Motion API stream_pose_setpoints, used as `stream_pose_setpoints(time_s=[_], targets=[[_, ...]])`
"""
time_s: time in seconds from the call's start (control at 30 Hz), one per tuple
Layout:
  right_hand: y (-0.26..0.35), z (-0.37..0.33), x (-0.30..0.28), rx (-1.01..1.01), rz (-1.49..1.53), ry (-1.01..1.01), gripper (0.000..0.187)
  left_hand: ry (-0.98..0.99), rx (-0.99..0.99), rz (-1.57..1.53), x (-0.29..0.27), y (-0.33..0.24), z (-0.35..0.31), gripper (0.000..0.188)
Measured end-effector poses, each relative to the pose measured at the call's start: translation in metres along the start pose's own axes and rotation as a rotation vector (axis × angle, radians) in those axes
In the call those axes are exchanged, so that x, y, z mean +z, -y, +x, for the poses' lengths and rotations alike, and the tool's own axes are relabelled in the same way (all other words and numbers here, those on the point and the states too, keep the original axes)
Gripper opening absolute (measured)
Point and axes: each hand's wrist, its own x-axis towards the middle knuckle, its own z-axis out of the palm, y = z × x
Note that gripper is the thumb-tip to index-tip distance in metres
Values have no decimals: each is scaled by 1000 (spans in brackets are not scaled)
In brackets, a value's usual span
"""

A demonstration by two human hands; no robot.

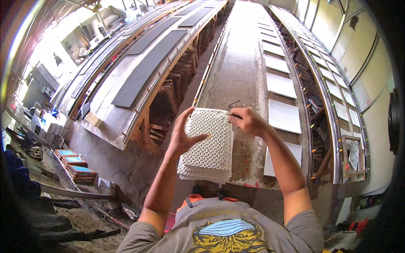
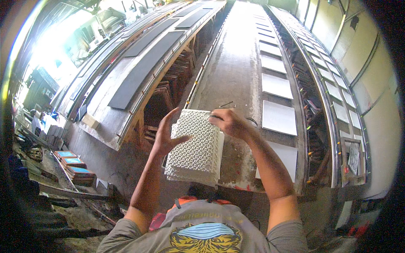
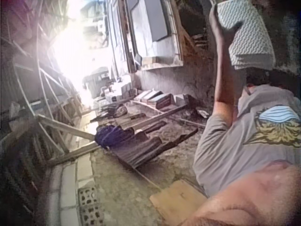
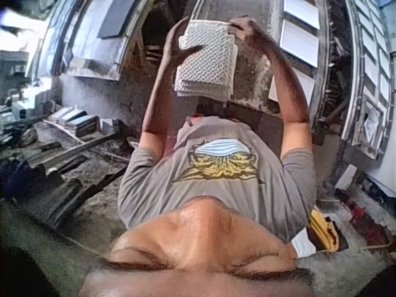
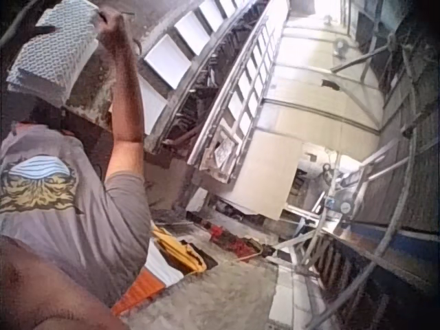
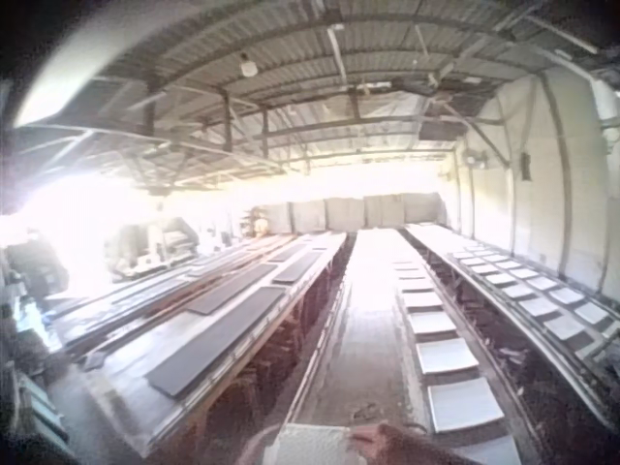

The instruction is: The person carries a stack of white square tiles, places them one by one in a row on a long wooden rack, then picks up another tied stack, unties it, and continues placing tiles in the same row. The tiles are handled by hand and arranged neatly along the rack.

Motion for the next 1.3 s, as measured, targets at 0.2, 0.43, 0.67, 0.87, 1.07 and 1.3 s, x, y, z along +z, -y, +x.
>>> stream_pose_setpoints(time_s=[0.2, 0.43, 0.67, 0.87, 1.07, 1.3], targets=[[90, 40, -4, -348, 115, -27, 26, 113, 116, -398, 50, -29, 70, 24], [30, 58, 32, -528, 133, -18, 99, -242, -188, -1395, -36, -110, 91, 43], [-20, 76, 3, 64, 113, 295, 23, -946, -39, -1127, -216, -76, 55, 44], [32, 138, -13, -120, 165, -79, 17, -1096, -100, -568, -301, 36, -24, 41], [194, 211, 152, -212, 959, 170, 25, -425, 180, -627, -249, 25, -44, 80], [249, 271, 380, -469, 330, 188, 21, -382, -433, -700, -291, 131, -146, 24]])
